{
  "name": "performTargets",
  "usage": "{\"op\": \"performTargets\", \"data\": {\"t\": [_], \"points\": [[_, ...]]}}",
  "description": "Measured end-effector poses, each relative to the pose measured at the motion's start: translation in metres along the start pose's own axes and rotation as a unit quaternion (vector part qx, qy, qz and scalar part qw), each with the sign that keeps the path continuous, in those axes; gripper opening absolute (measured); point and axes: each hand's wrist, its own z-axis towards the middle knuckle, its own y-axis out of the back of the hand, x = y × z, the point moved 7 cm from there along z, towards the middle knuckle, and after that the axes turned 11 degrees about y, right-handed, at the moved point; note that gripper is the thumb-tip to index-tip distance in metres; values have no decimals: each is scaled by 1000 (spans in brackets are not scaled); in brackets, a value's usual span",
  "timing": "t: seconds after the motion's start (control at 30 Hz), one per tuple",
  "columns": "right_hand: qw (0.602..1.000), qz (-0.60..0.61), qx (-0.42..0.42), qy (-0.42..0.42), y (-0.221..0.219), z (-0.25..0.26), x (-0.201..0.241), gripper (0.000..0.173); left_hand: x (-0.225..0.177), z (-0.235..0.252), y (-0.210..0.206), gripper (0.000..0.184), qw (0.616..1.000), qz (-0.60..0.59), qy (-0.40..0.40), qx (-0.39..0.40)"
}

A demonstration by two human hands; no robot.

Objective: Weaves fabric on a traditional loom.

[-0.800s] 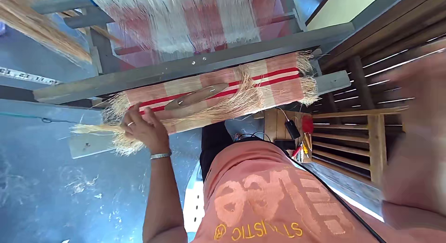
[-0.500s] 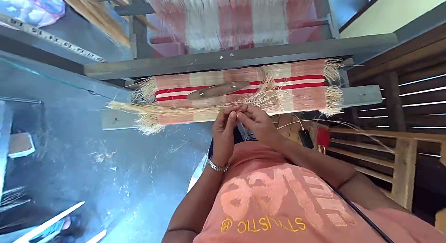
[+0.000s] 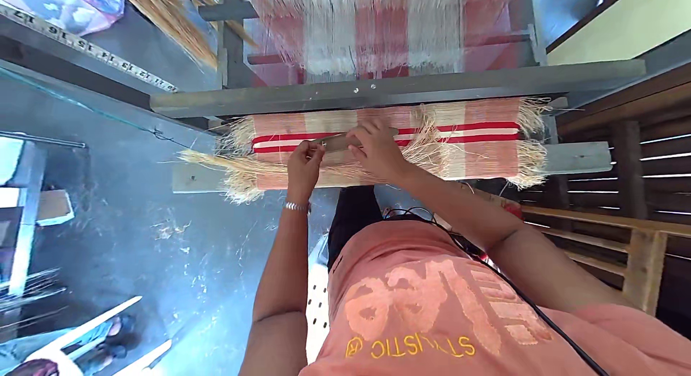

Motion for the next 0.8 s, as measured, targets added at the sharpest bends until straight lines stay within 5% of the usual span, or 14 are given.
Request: {"op": "performTargets", "data": {"t": [0.13,0.53,0.8], "points": [[987,-107,116,-16,-36,13,-26,61,-7,28,-14,29,977,211,24,-3],[979,-148,137,-13,-28,2,-15,47,-20,30,-12,30,944,325,64,8],[987,-57,148,-34,21,-28,-7,46,-45,14,5,30,960,238,-143,47]]}}
